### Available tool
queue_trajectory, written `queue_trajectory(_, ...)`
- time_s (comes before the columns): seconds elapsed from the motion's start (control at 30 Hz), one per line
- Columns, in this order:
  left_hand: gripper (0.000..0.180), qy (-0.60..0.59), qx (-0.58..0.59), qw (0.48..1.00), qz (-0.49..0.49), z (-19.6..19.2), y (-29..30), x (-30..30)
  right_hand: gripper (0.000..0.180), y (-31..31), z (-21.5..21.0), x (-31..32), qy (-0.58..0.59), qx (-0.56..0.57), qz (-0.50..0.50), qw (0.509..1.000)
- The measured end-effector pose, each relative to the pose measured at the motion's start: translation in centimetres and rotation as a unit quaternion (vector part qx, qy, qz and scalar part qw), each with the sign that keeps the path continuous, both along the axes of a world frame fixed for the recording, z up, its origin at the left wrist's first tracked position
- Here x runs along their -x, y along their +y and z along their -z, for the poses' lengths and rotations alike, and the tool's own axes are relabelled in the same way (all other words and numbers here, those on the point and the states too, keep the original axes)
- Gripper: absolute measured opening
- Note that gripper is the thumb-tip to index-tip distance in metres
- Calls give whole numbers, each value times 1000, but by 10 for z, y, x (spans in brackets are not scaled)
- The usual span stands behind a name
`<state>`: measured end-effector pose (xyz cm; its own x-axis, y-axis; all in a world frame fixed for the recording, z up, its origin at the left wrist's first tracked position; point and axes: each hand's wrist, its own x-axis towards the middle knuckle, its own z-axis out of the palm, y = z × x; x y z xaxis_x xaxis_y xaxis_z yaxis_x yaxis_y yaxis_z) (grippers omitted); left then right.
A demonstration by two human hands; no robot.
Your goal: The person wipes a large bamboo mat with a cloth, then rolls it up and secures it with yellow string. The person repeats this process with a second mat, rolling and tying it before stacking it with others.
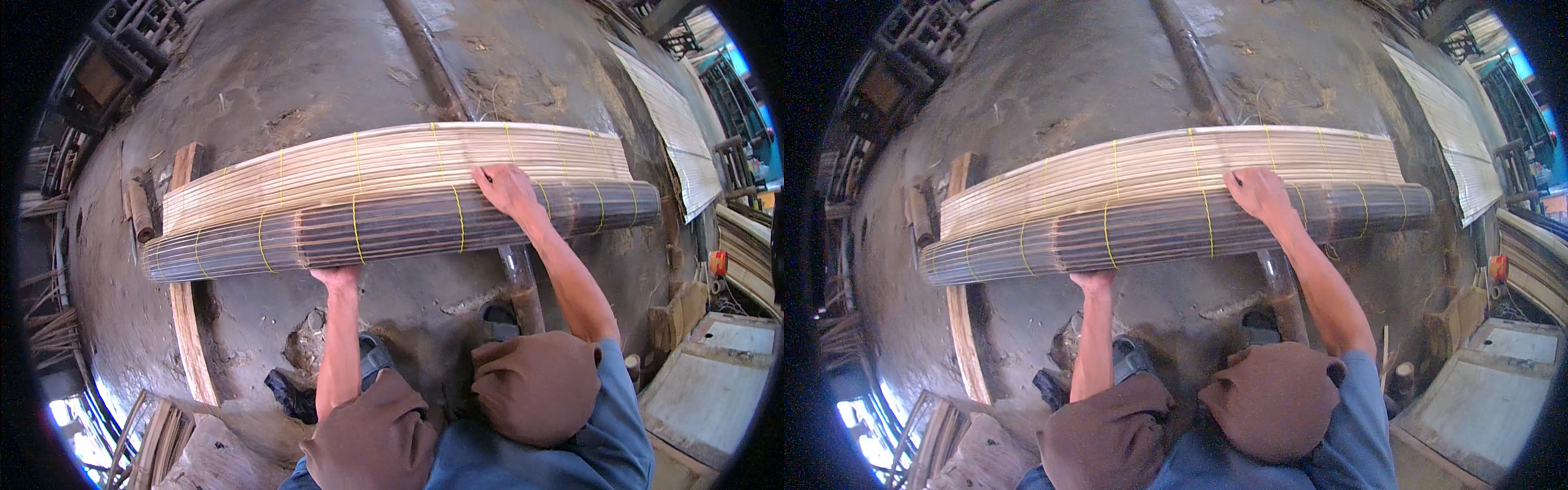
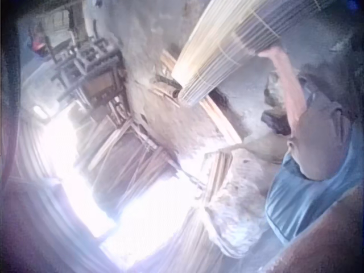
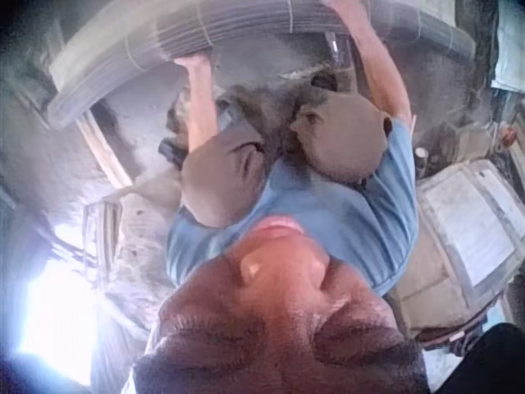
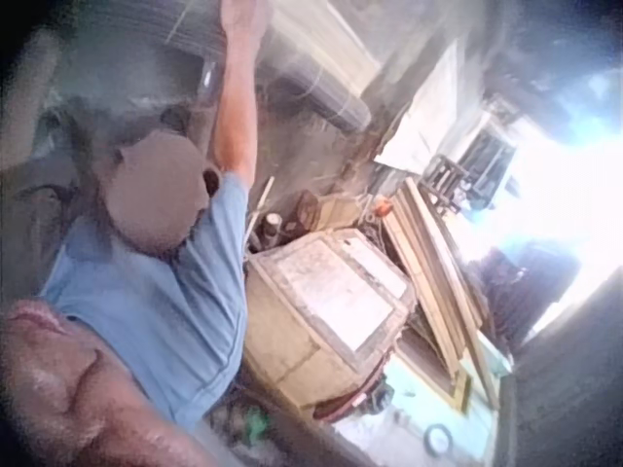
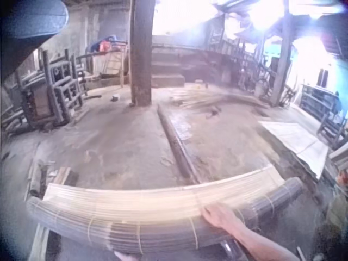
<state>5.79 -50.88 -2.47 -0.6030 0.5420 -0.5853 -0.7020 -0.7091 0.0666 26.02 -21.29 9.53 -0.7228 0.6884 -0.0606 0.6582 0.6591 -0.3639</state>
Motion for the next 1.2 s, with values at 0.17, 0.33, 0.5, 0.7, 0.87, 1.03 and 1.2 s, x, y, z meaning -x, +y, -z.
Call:
queue_trajectory(0.17, 49, 24, -31, 999, -18, -5, -33, -30, 51, -35, -3, -25, -24, 0, 10, 1000)
queue_trajectory(0.33, 52, -25, 71, 997, -11, -20, -88, -66, 46, -84, -5, -57, 0, 26, -3, 1000)
queue_trajectory(0.5, 61, 14, 125, 991, 33, -52, -102, -83, 34, -142, -32, -88, 107, -57, -35, 992)
queue_trajectory(0.7, 59, -58, 102, 993, 12, -75, -94, -67, 35, -168, -28, -89, 76, -166, -80, 980)
queue_trajectory(0.87, 71, -175, 109, 978, -37, -100, -90, -56, 47, -95, -30, -33, -24, 34, -55, 998)
queue_trajectory(1.03, 55, 95, 296, 950, 24, -145, -84, -53, 66, -23, -15, 29, -147, 123, -51, 980)
queue_trajectory(1.2, 32, 633, 463, 598, 165, -161, -27, 19, 70, 13, 6, 56, -148, 194, -129, 961)
